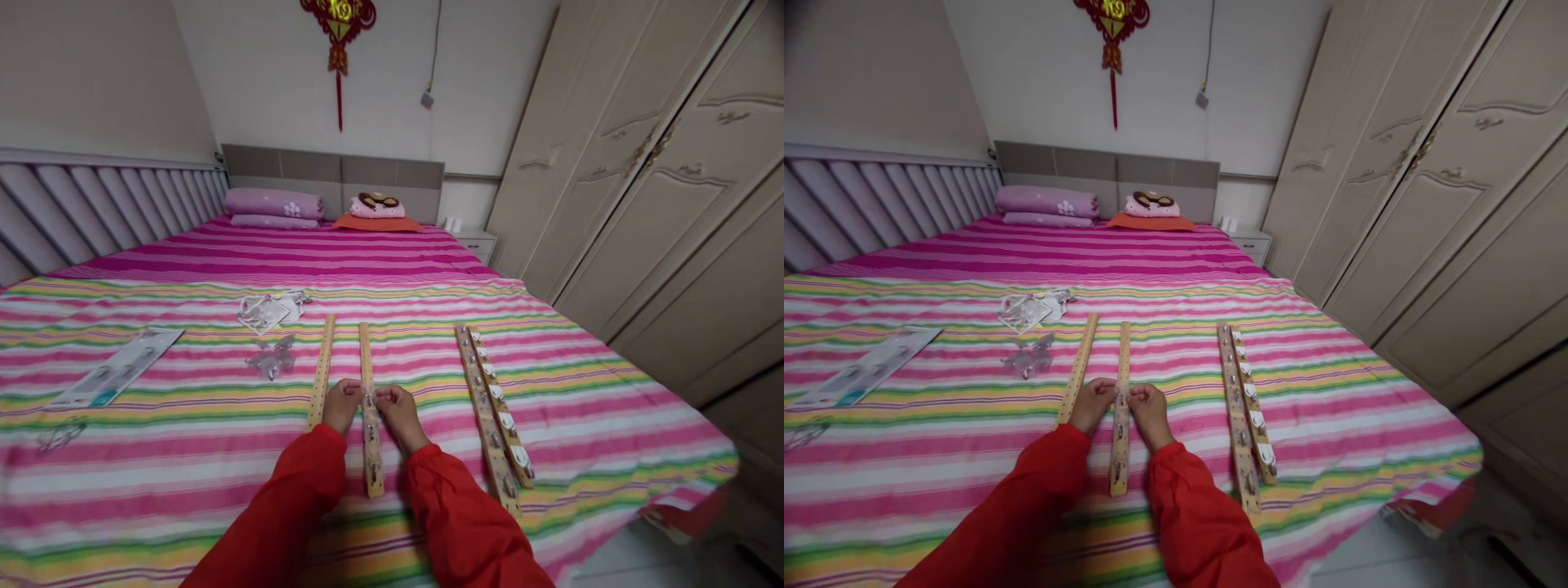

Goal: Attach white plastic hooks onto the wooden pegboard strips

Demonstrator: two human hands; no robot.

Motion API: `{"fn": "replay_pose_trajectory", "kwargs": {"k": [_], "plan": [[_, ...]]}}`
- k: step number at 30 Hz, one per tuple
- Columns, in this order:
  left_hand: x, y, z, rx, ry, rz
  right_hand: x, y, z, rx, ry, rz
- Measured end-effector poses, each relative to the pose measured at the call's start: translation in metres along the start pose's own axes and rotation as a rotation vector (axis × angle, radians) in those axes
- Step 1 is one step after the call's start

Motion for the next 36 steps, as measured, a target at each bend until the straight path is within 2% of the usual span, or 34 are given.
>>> {"fn": "replay_pose_trajectory", "kwargs": {"k": [5,8,13,17,21,27,31,33,36], "plan": [[-0.001,-0.003,0.003,0.032,-0.001,0.019,-0.001,0.003,0.001,-0.103,-0.109,-0.031],[0.000,-0.008,0.008,0.075,0.036,-0.029,0.001,0.002,-0.004,-0.180,-0.246,-0.077],[0.001,-0.015,0.016,0.265,0.230,-0.118,0.006,-0.004,-0.016,-0.265,-0.532,-0.106],[0.006,-0.016,0.013,0.314,0.282,-0.221,0.009,-0.006,-0.019,-0.290,-0.606,-0.142],[0.007,-0.011,0.008,0.275,0.263,-0.266,0.008,0.001,-0.015,-0.249,-0.529,-0.181],[0.003,-0.009,0.007,0.183,0.167,-0.269,0.006,0.009,-0.013,-0.187,-0.297,-0.281],[0.003,-0.011,0.016,0.105,0.109,-0.267,0.001,0.005,-0.006,0.050,-0.223,-0.318],[0.007,-0.014,0.021,0.051,0.045,-0.325,0.000,-0.001,-0.005,0.153,-0.216,-0.357],[0.013,-0.017,0.026,0.001,-0.025,-0.424,0.000,-0.007,-0.011,0.136,-0.208,-0.390]]}}
Point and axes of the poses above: each hand's wrist, its own y-axis towards the middle knuckle, its own x-axis out of the palm, z = x × y, the point moved 6 cm from there along y, towards the middle knuckle, and after that the axes turned 10 degrees about x, right-handed, at the moved point
